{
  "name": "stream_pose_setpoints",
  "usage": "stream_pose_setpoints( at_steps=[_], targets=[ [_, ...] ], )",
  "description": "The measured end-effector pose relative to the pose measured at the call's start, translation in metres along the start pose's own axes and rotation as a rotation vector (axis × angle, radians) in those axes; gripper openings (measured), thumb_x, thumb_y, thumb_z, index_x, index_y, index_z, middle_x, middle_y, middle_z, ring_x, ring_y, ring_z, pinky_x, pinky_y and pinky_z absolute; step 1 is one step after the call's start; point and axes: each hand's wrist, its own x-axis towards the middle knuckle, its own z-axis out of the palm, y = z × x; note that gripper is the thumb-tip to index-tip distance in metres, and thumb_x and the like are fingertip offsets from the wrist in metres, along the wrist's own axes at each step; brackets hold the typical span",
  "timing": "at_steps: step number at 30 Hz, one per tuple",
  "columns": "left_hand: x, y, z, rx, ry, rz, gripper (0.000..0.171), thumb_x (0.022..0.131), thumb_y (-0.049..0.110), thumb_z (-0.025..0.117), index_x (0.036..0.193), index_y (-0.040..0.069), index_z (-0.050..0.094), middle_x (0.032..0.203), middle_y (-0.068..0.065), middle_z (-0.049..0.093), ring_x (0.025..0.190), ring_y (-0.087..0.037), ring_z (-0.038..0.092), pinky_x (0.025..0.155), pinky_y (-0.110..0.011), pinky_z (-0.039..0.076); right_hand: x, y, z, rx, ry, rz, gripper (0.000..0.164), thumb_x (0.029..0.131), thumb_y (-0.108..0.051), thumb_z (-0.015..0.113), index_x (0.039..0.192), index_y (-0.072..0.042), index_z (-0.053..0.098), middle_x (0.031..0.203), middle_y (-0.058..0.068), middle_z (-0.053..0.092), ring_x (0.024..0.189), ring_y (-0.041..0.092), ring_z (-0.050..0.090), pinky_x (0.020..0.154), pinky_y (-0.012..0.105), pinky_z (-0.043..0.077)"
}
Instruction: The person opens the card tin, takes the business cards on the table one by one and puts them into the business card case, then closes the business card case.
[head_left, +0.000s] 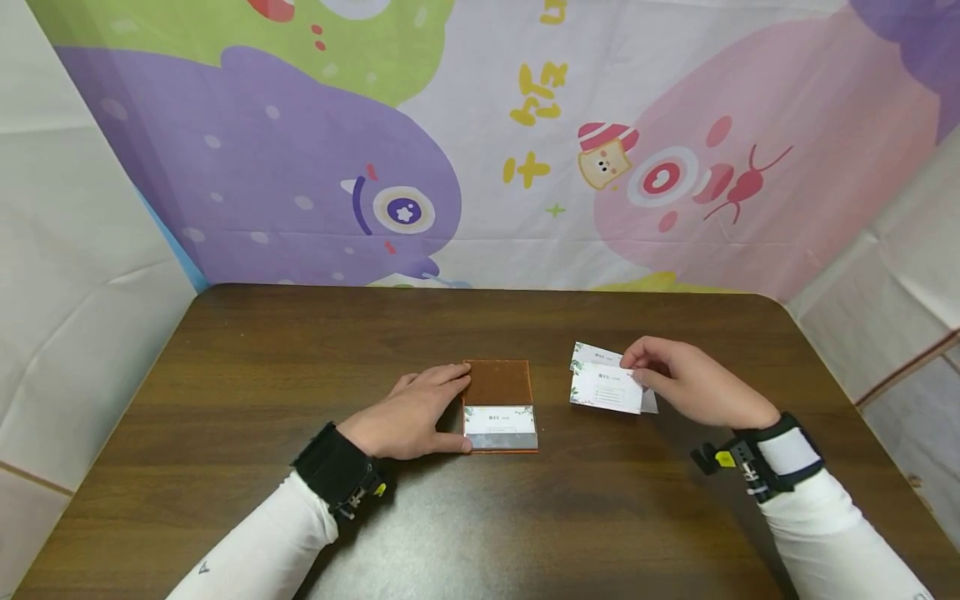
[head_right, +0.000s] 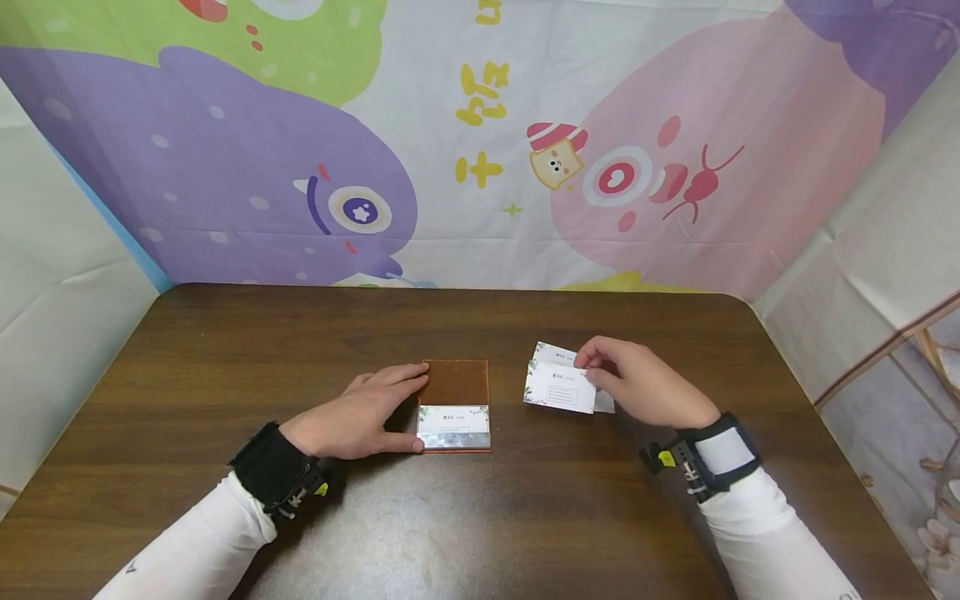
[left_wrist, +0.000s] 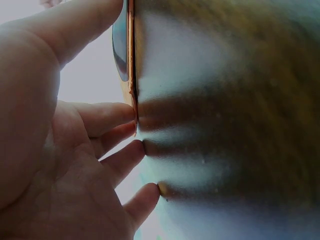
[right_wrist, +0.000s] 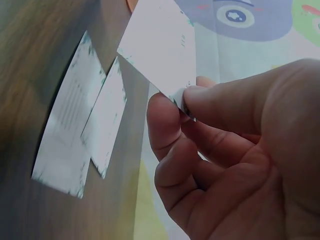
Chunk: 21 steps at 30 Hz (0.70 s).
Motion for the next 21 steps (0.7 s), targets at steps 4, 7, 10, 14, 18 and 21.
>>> stream_pose_setpoints(
  at_steps=[4, 7, 10, 14, 18, 21],
  targets=[
    [0.0, 0.0, 0.0, 0.002, 0.002, -0.002, 0.094, 0.089, 0.061, 0.064, 0.157, 0.005, 0.032, 0.164, -0.008, 0.021, 0.149, -0.024, 0.018, 0.112, -0.053, 0.021, 0.008, -0.006, 0.003, 0.022, 0.003, -0.016, 0.017, 0.095, -0.01, 0.066, 0.11, -0.017, 0.063, 0.099, -0.002, 0.064, 0.087, 0.017, 0.057, 0.076, 0.032, 0.052],
    [0.0, 0.0, 0.0, 0.003, 0.002, -0.003, 0.094, 0.089, 0.061, 0.063, 0.157, 0.005, 0.032, 0.164, -0.008, 0.022, 0.149, -0.024, 0.019, 0.112, -0.053, 0.021, 0.013, -0.009, 0.006, 0.039, 0.01, -0.032, 0.016, 0.095, -0.011, 0.066, 0.109, -0.017, 0.064, 0.099, -0.002, 0.064, 0.087, 0.017, 0.057, 0.076, 0.032, 0.052],
    [0.0, 0.001, -0.001, -0.001, -0.002, -0.004, 0.094, 0.089, 0.061, 0.063, 0.157, 0.006, 0.031, 0.164, -0.008, 0.022, 0.149, -0.024, 0.018, 0.112, -0.053, 0.02, 0.018, -0.011, 0.01, 0.05, 0.016, -0.04, 0.015, 0.095, -0.011, 0.066, 0.109, -0.017, 0.064, 0.097, -0.003, 0.064, 0.086, 0.017, 0.057, 0.075, 0.032, 0.052],
    [-0.001, 0.001, -0.001, -0.003, -0.007, -0.006, 0.093, 0.09, 0.061, 0.063, 0.158, 0.006, 0.03, 0.164, -0.007, 0.021, 0.149, -0.024, 0.018, 0.113, -0.053, 0.02, 0.024, -0.015, 0.014, 0.057, 0.016, -0.044, 0.015, 0.095, -0.011, 0.066, 0.109, -0.017, 0.064, 0.097, -0.003, 0.063, 0.087, 0.016, 0.057, 0.077, 0.032, 0.051],
    [0.0, 0.001, 0.0, 0.002, -0.008, -0.01, 0.094, 0.089, 0.061, 0.063, 0.158, 0.006, 0.03, 0.164, -0.007, 0.021, 0.149, -0.024, 0.018, 0.113, -0.052, 0.02, 0.03, -0.021, 0.017, 0.07, 0.012, -0.056, 0.015, 0.096, -0.011, 0.065, 0.109, -0.017, 0.064, 0.097, -0.003, 0.063, 0.088, 0.016, 0.057, 0.077, 0.033, 0.051],
    [0.0, 0.001, 0.0, 0.005, -0.007, -0.01, 0.094, 0.089, 0.062, 0.063, 0.158, 0.006, 0.03, 0.164, -0.007, 0.021, 0.149, -0.024, 0.018, 0.113, -0.052, 0.02, 0.034, -0.026, 0.019, 0.083, 0.007, -0.069, 0.014, 0.096, -0.011, 0.065, 0.109, -0.017, 0.063, 0.097, -0.003, 0.063, 0.087, 0.016, 0.056, 0.077, 0.032, 0.051]
  ],
)
